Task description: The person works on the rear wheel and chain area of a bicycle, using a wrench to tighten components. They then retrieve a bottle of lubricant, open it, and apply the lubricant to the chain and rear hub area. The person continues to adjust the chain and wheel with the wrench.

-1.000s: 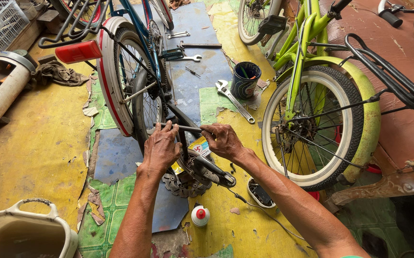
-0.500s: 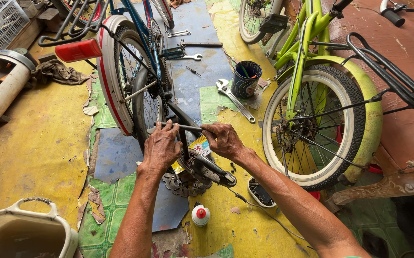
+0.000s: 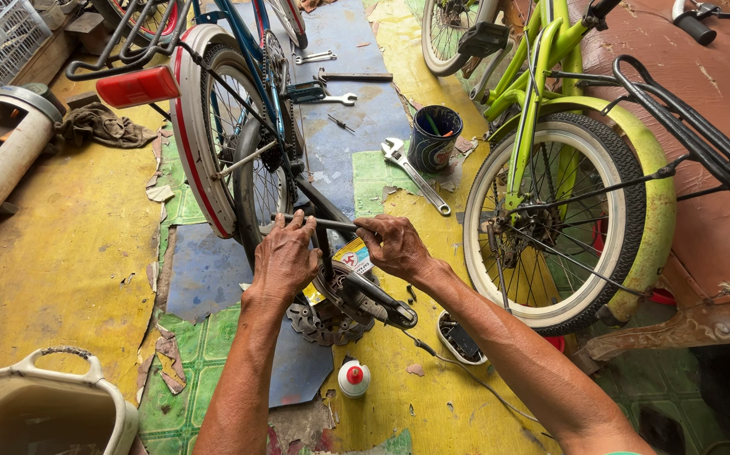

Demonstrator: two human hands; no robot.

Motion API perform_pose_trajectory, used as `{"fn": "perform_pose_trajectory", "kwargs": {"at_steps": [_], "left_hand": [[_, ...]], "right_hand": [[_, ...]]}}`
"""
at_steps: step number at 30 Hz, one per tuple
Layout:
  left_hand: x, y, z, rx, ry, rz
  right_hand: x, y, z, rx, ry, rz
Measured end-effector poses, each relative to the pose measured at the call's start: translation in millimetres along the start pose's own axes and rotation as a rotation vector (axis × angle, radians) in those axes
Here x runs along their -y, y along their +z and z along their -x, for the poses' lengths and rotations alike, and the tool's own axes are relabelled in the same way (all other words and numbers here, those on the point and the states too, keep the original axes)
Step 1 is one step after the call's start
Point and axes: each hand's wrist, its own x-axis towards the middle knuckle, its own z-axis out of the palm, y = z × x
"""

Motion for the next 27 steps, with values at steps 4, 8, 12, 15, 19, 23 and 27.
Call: {"fn": "perform_pose_trajectory", "kwargs": {"at_steps": [4, 8, 12, 15, 19, 23, 27], "left_hand": [[-0.1, 1.1, -1.1, 0.009, -0.006, -0.002], [0.1, 1.5, -1.5, 0.012, -0.005, -0.001], [0.5, 1.3, -2.0, 0.017, -0.007, -0.004], [0.7, 1.4, -2.4, 0.021, -0.009, -0.006], [0.3, 1.7, -1.9, 0.01, 0.0, -0.008], [-0.2, 0.8, -1.9, 0.014, -0.007, 0.013], [-0.7, 0.0, -2.3, 0.01, -0.011, 0.018]], "right_hand": [[0.7, -1.0, -0.3, 0.001, -0.005, -0.014], [0.4, -1.5, -0.2, 0.008, 0.005, 0.003], [-0.1, -0.8, -0.6, -0.001, -0.015, -0.014], [0.0, -0.6, -0.5, -0.011, -0.023, -0.02], [0.6, -1.2, -0.4, 0.016, 0.021, -0.01], [1.1, -1.6, -1.1, 0.024, 0.033, -0.006], [0.6, -1.6, -1.2, -0.011, -0.005, 0.002]]}}
